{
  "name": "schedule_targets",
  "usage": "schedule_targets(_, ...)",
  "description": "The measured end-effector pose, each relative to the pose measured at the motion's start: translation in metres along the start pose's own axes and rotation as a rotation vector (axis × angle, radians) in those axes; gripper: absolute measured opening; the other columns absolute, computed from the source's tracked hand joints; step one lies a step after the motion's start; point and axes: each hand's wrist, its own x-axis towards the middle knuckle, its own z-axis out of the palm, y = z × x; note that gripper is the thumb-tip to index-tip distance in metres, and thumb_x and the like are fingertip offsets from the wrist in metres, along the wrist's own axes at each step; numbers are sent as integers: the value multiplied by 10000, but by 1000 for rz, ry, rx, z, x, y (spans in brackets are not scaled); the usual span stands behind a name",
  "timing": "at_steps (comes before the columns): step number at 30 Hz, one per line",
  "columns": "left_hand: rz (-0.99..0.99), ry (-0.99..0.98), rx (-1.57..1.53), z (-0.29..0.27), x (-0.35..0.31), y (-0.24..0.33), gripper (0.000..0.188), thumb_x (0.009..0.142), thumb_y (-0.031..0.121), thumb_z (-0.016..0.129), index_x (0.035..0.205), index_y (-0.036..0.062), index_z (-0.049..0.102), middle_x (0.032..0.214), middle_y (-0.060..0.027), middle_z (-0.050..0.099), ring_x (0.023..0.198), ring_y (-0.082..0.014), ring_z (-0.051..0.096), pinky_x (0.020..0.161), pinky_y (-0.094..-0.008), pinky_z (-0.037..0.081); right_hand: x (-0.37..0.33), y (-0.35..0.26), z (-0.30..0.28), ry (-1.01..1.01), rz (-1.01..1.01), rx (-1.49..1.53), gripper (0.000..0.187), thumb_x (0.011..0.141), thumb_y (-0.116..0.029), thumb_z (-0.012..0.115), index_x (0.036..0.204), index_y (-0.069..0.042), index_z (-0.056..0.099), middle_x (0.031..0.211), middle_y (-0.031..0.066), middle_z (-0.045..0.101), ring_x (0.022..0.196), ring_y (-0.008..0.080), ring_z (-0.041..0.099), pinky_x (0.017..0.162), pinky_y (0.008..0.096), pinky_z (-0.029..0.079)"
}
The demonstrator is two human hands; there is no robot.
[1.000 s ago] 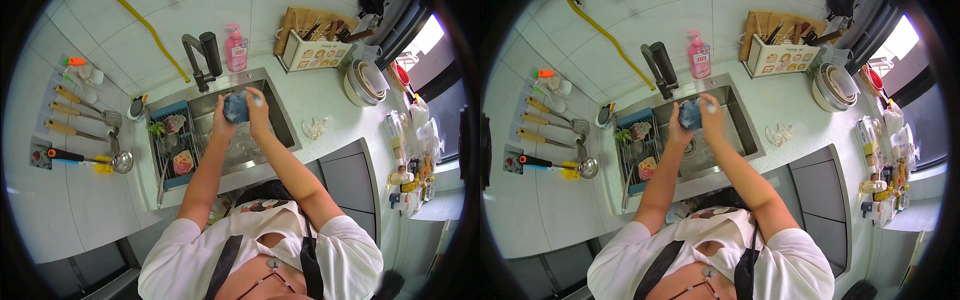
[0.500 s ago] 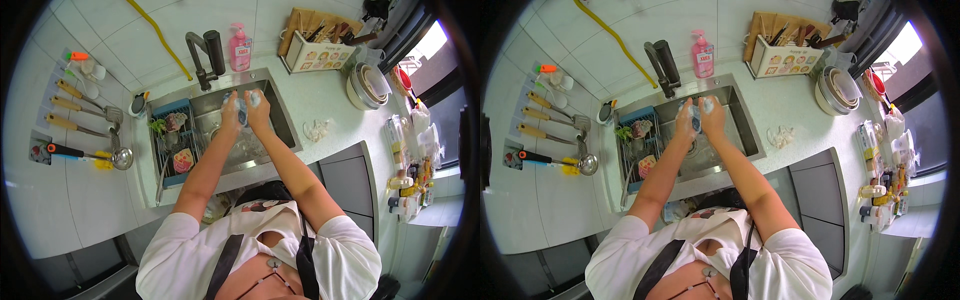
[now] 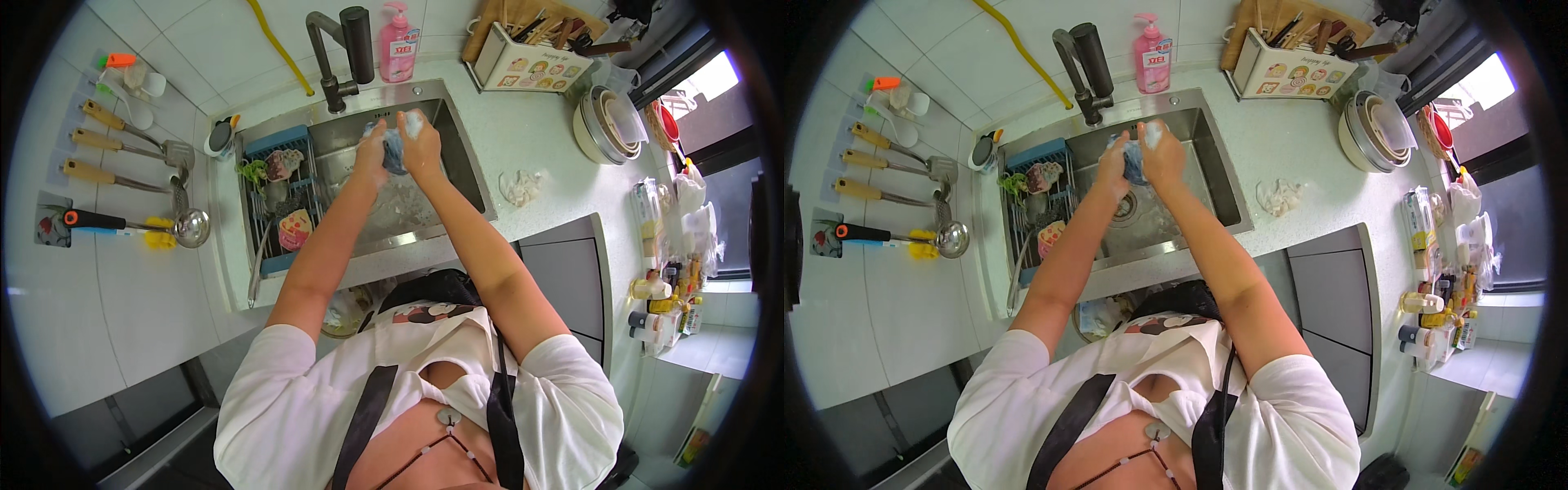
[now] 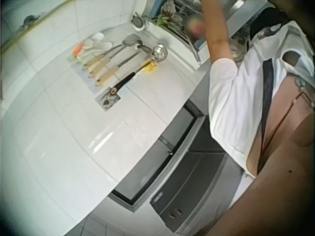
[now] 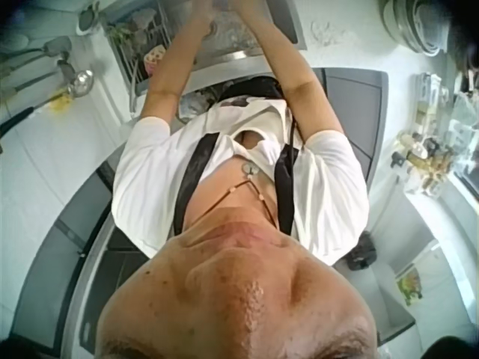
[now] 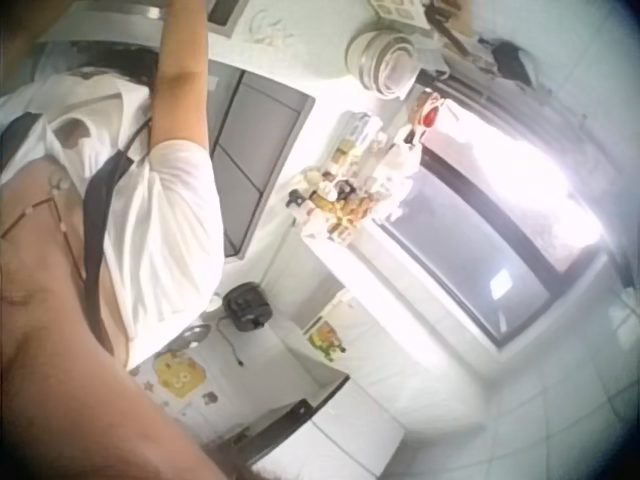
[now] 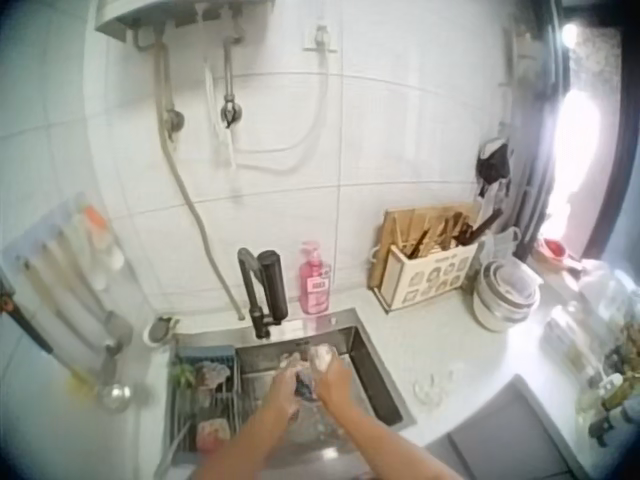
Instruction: The person cleans a plastic container by hand using a cloth, then washes the cloth and the container lid in the sink under running water.
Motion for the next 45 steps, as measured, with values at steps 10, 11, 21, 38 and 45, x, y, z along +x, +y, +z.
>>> schedule_targets(10, 344, -396, 661, -33, -20, 21, 563, 783, 89, 585, 1286, 158, 341, 1259, -112, 382, 1161, -222, 374, 935, -342, 341, 31, 27, -19, -204, 840, 918, 316, 805, -379, 584, 887, -77, 545, 800, 18, 556, 696, 147, 557, 618, 286, 462)
schedule_targets(11, 422, -431, 780, -34, -21, 20, 591, 776, 82, 591, 1299, 160, 327, 1273, -115, 365, 1169, -219, 364, 936, -332, 338, 32, 26, -21, -211, 866, 948, 315, 803, -381, 588, 894, -82, 546, 811, 19, 554, 706, 139, 555, 608, 274, 463)
schedule_targets(21, 355, -252, 477, -34, -4, 18, 349, 799, 260, 603, 1050, 22, 555, 866, -25, 572, 802, -106, 525, 715, -227, 420, 15, 10, -26, -555, 553, 657, 868, 676, -224, 738, 1339, -82, 195, 953, 38, 535, 739, 112, 524, 599, 224, 434)
schedule_targets(38, -34, -470, -276, -19, -9, 35, 372, 853, 344, 510, 1022, 13, 535, 959, -105, 596, 890, -221, 576, 772, -367, 472, -5, 53, -31, -601, 616, 568, 538, 804, -167, 501, 1307, -118, 313, 1280, 53, 381, 1160, 205, 366, 910, 279, 319)
schedule_targets(45, -126, -496, -377, -14, -14, 33, 438, 869, 377, 464, 1069, -10, 508, 1017, -124, 576, 918, -248, 569, 832, -399, 453, -19, 37, -31, -821, 356, 634, 880, 729, -276, 670, 1374, -124, 91, 1342, 57, 284, 1218, 223, 289, 955, 326, 286)
